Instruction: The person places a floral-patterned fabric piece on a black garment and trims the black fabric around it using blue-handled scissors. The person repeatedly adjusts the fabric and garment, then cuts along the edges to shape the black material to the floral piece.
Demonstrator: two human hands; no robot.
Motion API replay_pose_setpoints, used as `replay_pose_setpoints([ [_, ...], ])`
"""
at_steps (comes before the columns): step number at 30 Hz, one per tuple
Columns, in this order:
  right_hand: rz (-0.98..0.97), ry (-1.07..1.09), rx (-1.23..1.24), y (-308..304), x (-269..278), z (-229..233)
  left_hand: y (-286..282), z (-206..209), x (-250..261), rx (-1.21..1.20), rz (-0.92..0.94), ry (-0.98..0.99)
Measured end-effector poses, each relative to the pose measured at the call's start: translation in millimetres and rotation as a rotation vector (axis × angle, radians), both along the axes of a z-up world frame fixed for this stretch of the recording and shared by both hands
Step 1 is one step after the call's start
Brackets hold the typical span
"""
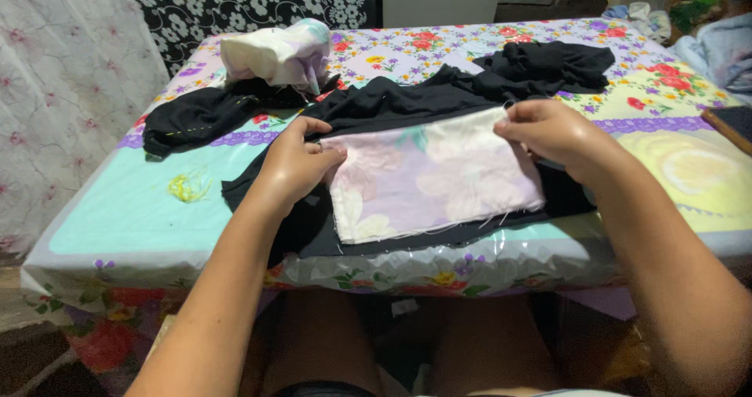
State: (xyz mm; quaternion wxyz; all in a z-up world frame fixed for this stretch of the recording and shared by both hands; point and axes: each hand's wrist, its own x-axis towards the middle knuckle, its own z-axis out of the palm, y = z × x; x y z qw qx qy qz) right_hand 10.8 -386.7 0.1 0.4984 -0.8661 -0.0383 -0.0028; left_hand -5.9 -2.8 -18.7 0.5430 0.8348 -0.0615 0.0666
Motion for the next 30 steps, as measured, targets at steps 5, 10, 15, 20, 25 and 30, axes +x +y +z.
replay_pose_setpoints([
  [5, 0.008, 0.027, -0.099, -1, 6, -12, -11, 0, -10, 0.226, 0.132, -0.169],
  [10, -0.031, -0.189, -0.168, 3, 0, -11, -26, 1, -19, 0.414, 0.257, -0.593],
  [15, 0.041, -0.742, -0.703, 57, -14, 0, -76, -10, -9, 0.659, 0.045, -0.735],
  [20, 0.503, -0.387, -0.25, 119, -35, -32, -108, -36, -10, 1.028, -0.206, -0.463],
  [25, 0.24, -0.282, -0.852, 72, -39, -29, -95, -20, -31, 0.991, -0.067, -0.148],
  [30, 0.095, -0.278, -0.901, 18, -44, -16, -81, 4, -50, 1.039, 0.004, -0.122],
])
